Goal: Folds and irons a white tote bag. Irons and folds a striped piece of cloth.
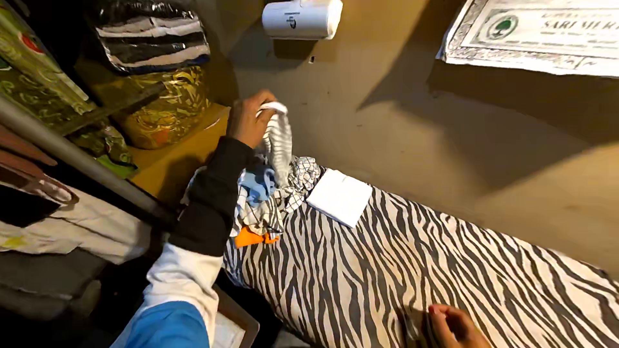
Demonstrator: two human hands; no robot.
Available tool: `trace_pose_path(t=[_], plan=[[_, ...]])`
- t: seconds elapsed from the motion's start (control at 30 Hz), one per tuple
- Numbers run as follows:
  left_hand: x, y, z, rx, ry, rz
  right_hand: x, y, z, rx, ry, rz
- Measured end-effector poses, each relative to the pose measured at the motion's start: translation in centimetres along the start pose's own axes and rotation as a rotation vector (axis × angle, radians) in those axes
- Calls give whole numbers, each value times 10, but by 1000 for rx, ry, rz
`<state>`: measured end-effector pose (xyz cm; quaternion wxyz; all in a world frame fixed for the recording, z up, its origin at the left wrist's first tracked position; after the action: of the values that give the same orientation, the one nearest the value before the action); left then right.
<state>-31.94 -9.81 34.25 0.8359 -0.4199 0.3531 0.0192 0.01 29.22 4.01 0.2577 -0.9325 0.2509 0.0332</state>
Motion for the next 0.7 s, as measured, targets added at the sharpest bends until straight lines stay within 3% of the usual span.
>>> trace_pose_path(t=[0.1, 0.2, 0.3, 0.37, 0.47, 0.7], plan=[[20, -18, 116, 210, 421, -17, -32, -16, -110, -161, -440, 100], [53, -13, 210, 344, 690, -287, -56, -28, -235, -134, -844, 39], [70, -22, 256, 438, 824, -442, -59, -15, -301, -174, -950, -191], [70, -33, 257, 368, 840, -411, -66, -17, -302, -215, -873, -303], [63, -32, 221, 133, 723, -336, -85, -56, -276, -68, -697, -397], [69, 51, 152, 53, 424, -559, -93, -190, -233, 336, -558, -150]])
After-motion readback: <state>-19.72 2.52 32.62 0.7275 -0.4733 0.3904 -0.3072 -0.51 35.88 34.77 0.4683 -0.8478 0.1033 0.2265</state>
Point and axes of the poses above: each hand's wrist, its own x-axis away from the middle knuckle, its own y-axis out of the palm, z = x × y, the point moved 8 cm from there along -x, towards the middle knuckle, and after that the axes turned 3 degrees about -x, right-handed, at the moved point
